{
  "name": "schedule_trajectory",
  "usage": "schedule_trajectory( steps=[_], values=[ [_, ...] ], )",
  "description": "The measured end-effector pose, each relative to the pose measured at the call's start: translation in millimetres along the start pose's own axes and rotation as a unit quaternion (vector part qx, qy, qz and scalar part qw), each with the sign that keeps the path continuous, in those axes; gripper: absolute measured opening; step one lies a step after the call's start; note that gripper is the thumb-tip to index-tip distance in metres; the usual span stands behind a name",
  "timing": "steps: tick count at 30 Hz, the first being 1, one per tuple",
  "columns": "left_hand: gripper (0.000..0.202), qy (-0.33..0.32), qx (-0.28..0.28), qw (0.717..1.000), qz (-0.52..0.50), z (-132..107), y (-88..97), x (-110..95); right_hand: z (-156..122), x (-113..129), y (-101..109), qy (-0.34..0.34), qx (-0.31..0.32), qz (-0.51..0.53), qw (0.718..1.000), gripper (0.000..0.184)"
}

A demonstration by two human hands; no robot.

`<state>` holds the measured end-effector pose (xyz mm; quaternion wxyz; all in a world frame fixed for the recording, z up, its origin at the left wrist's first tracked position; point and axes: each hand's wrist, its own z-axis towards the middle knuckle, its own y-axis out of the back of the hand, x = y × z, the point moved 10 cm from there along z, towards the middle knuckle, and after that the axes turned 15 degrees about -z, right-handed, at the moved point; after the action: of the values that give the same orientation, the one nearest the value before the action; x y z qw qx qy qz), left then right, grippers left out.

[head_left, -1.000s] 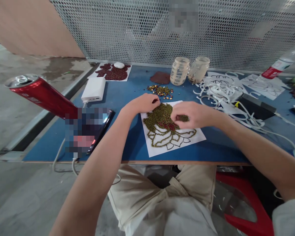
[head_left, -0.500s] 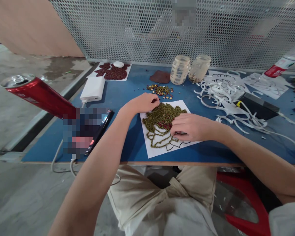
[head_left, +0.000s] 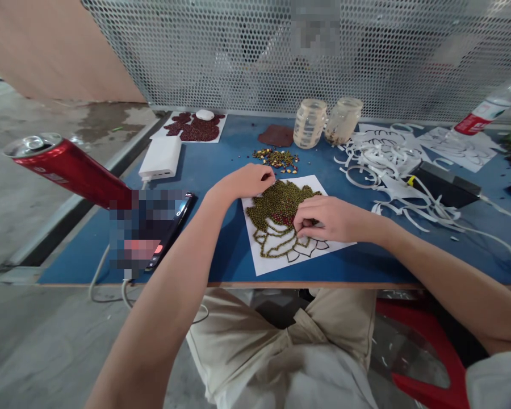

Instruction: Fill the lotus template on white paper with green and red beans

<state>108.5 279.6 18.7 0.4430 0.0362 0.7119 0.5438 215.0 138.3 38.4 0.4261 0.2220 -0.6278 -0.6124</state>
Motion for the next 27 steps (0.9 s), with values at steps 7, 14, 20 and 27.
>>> schedule_trajectory(
  steps=[7,14,20,27],
  values=[
    [0.030,0.006,0.002,1.000,-0.001,0,-0.1,-1,0,-9,-7,-0.044,0.022,0.037,0.998,0.018],
    [0.031,0.001,0.004,1.000,0.006,1,-0.2,1,-6,-31,12,-0.111,-0.040,0.070,0.991,0.019],
    [0.030,-0.007,0.005,1.000,0.015,1,-0.3,-4,1,-81,62,-0.150,-0.146,-0.093,0.973,0.020],
    [0.034,-0.002,0.006,1.000,0.012,1,-1.1,-2,59,-155,66,-0.162,-0.072,-0.237,0.955,0.023]
  ],
)
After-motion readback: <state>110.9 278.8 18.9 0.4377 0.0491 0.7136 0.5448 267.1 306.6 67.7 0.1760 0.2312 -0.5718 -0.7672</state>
